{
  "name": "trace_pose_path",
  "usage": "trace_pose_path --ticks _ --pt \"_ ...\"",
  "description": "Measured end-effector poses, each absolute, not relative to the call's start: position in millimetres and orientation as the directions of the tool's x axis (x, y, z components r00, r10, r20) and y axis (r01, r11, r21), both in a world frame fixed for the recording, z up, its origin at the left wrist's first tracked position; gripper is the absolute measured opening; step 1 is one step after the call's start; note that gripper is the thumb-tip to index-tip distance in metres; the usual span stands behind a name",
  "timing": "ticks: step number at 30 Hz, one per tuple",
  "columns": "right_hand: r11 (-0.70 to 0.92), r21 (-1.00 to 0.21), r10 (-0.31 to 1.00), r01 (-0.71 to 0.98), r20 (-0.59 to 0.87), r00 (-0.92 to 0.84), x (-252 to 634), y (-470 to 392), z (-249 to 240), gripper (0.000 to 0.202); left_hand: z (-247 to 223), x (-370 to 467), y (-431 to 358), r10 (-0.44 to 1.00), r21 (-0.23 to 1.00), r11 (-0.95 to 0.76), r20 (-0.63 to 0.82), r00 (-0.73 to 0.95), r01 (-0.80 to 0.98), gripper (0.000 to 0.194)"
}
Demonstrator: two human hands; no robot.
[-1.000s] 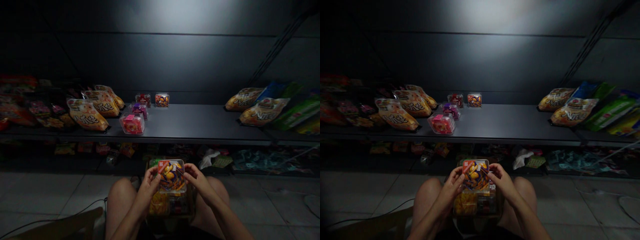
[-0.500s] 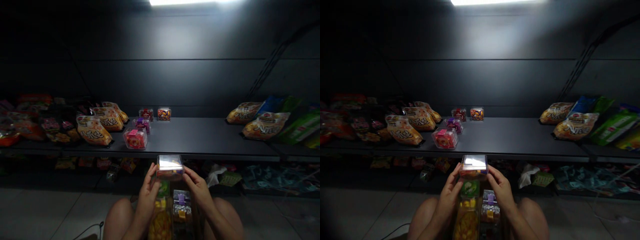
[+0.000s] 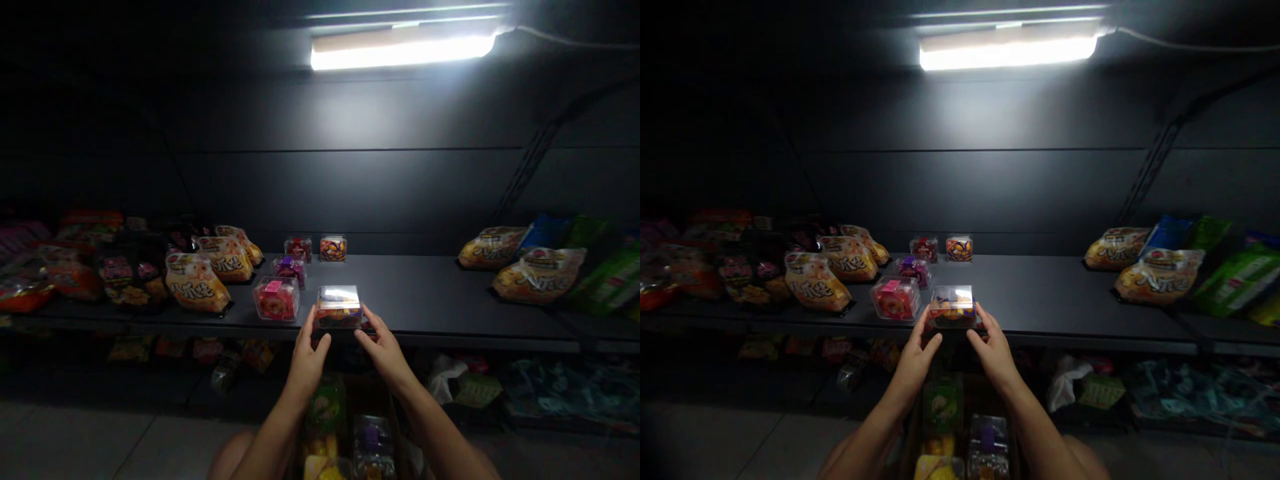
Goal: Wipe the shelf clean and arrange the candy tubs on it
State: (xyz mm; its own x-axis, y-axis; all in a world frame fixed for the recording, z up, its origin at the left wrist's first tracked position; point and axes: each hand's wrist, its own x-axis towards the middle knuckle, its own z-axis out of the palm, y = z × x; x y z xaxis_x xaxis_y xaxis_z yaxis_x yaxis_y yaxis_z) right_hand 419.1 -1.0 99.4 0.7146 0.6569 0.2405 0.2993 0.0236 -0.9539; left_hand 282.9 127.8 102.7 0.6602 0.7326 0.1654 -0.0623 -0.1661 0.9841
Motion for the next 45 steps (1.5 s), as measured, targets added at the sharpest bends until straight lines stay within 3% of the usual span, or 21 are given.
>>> trace_pose_path --ticks 14,30,36,41,45 --pt "0.154 -0.954 0.61 0.256 0.295 0.735 485.3 105.3 89.1 0.074 92.4 382.4 204.7 0.74 0.982 -0.086 0.175 0.65 -0.168 0.084" --pt "0.109 -0.971 0.592 0.212 0.235 0.771 525.1 146.7 54.8 0.08 87.3 417.3 231.5 0.752 0.997 -0.062 0.07 0.656 -0.036 0.093" --pt "0.099 -0.992 0.578 0.075 0.119 0.807 518.2 124.9 61.0 0.072 87.1 384.3 201.9 0.748 0.989 -0.125 0.145 0.648 -0.077 0.078" --pt "0.093 -0.978 0.683 0.187 0.199 0.703 488.0 87.3 71.6 0.054 74.3 309.5 162.6 0.641 0.97 -0.124 0.239 0.729 -0.209 0.054" --pt "0.126 -0.959 0.744 0.254 0.261 0.616 440.3 39.0 68.8 0.039 39.4 240.8 136.9 0.623 0.99 0.026 0.091 0.777 -0.137 0.052"
